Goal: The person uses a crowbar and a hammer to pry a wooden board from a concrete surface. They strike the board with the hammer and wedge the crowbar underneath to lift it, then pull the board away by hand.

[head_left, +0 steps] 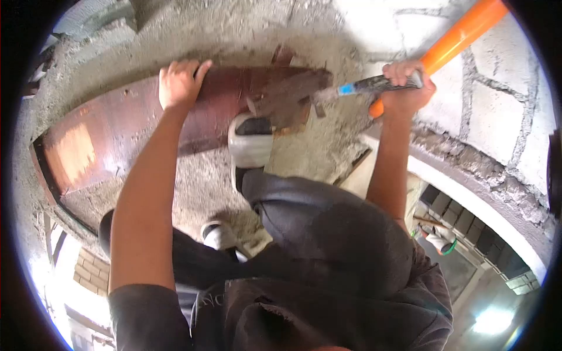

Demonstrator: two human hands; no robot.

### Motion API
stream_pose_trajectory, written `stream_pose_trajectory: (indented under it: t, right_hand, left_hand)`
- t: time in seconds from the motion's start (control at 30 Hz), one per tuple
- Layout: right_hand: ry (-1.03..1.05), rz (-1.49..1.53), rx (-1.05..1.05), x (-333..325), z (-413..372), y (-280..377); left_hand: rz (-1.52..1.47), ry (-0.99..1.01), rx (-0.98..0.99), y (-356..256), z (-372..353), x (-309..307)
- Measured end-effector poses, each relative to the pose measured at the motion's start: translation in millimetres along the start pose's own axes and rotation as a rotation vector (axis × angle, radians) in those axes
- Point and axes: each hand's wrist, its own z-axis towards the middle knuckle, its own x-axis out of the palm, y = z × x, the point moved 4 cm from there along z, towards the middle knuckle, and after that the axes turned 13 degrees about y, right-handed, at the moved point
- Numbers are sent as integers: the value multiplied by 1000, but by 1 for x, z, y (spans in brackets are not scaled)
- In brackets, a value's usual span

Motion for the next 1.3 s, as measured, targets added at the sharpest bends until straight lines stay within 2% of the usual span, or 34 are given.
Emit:
stream_pose_trajectory:
  t: [0.07, 0.13, 0.17, 0.2, 0.27, 0.33, 0.43, 0.47, 0.53, 0.63, 0.67, 0.77, 0.83, 0.9, 0.97, 1.0, 1.07, 1.13, 1.2, 1.27, 1.3]
  right_hand:
    - [-1, -25, 143, -17, 23, -14]
    - [-82, -131, 315, 12, 64, -50]
    - [-44, -118, 323, 35, 77, -72]
    - [-9, -311, 364, 65, 82, -92]
    - [173, -373, 369, 94, 103, -115]
    - [-2, -153, 322, 60, 120, -112]
    - [-615, -129, 295, -30, 44, -20]
    - [145, 146, 125, -134, 54, -26]
    - [-230, 210, 95, -130, 22, -24]
    - [-264, 116, 83, -111, 27, -22]
    - [-259, 224, 117, -120, 34, -30]
    - [-326, 160, 166, -87, 56, -30]
    - [-257, 72, 244, -51, 73, -36]
    - [-33, -92, 292, 12, 86, -48]
    - [36, -166, 305, 48, 91, -75]
    - [34, -167, 304, 40, 95, -73]
    - [-163, -68, 287, -9, 99, -61]
    - [-357, 19, 280, -73, 90, -44]
    - [-338, -150, 92, -166, 56, -48]
    - [-269, 326, 130, -192, 31, -55]
    - [-278, 326, 126, -186, 29, -51]
  left_hand:
    - [-1, 1, -22, 0, -2, -1]
    - [-4, -12, -29, -2, 1, 1]
    - [-3, -3, -46, 0, 0, 3]
    - [1, -33, -34, 1, 0, 4]
    - [20, -6, -36, 2, -1, 7]
    - [39, -6, -37, 4, 9, 6]
    - [-17, 23, -12, 6, 10, 8]
    - [20, 10, -9, 4, 9, 7]
    - [28, -22, -21, 8, 6, 8]
    - [29, -42, 8, 1, 1, 10]
    - [47, -38, 2, 0, 2, 9]
    - [58, -5, -29, 3, 12, 8]
    - [60, -49, -24, 2, 9, 9]
    - [64, -19, -25, 2, 7, 10]
    - [23, 43, -36, 7, 9, 13]
    - [22, 43, -35, 9, 10, 16]
    - [42, 0, -64, 14, 9, 21]
    - [31, 44, -56, 13, 8, 24]
    - [33, 51, -72, 19, 13, 19]
    - [21, 33, -74, 13, 10, 17]
    - [23, 37, -64, 11, 10, 17]
